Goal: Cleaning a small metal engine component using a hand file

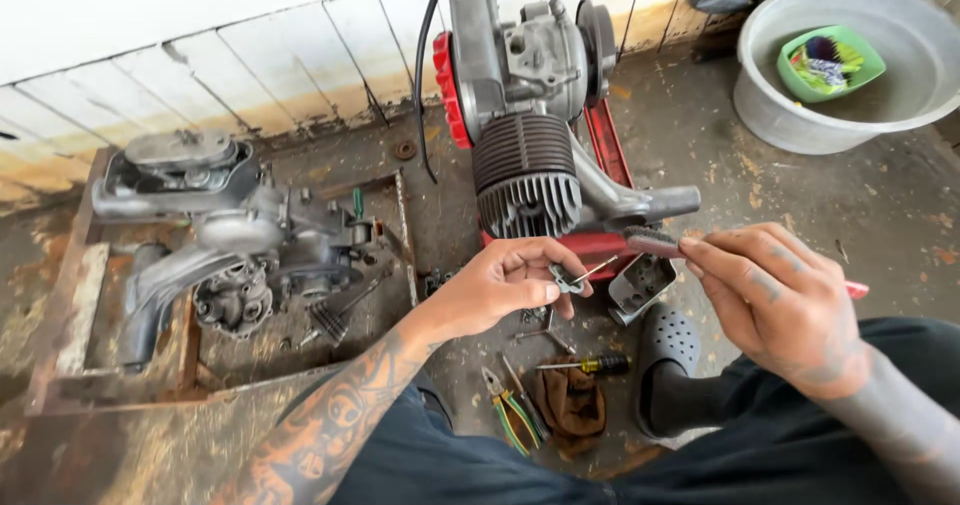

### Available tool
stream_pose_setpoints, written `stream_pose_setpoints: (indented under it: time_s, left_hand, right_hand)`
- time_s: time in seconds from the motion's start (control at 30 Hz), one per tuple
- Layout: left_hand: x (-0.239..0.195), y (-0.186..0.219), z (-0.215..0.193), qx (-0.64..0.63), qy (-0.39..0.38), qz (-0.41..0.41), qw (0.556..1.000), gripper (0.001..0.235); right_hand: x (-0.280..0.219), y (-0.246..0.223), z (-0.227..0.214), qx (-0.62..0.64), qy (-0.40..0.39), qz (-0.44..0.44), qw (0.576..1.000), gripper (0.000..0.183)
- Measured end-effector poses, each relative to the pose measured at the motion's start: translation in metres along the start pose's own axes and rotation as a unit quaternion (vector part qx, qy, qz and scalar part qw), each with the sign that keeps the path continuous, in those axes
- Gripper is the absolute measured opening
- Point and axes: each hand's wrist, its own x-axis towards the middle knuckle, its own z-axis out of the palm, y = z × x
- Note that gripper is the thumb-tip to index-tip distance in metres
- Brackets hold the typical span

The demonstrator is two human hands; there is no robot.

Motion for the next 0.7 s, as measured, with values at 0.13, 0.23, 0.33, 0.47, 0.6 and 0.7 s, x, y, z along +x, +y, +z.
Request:
stream_pose_setpoints:
  time_s: [0.13, 0.23, 0.33, 0.47, 0.6, 0.7]
  left_hand:
    - [0.024, 0.002, -0.018, -0.007, 0.013, 0.026, 1.0, 0.032]
    - [0.038, -0.004, -0.031, -0.165, 0.026, 0.02, 0.986, 0.033]
    - [0.057, 0.002, -0.045, -0.228, 0.031, 0.116, 0.966, 0.025]
    - [0.076, 0.004, -0.067, -0.243, 0.048, 0.132, 0.96, 0.027]
    - [0.08, 0.007, -0.076, -0.049, 0.106, 0.128, 0.985, 0.028]
    - [0.072, 0.009, -0.068, 0.099, 0.184, 0.093, 0.974, 0.035]
  right_hand:
    - [0.032, 0.016, 0.004, -0.019, -0.033, -0.102, 0.994, 0.029]
    - [0.061, 0.036, 0.018, -0.062, -0.043, -0.16, 0.984, 0.036]
    - [0.101, 0.057, 0.027, -0.026, 0.002, -0.128, 0.991, 0.026]
    - [0.112, 0.071, 0.051, 0.005, 0.025, -0.134, 0.991, 0.021]
    - [0.11, 0.11, 0.076, -0.001, 0.016, -0.097, 0.995, 0.016]
    - [0.126, 0.099, 0.056, 0.033, -0.007, 0.004, 0.999, 0.022]
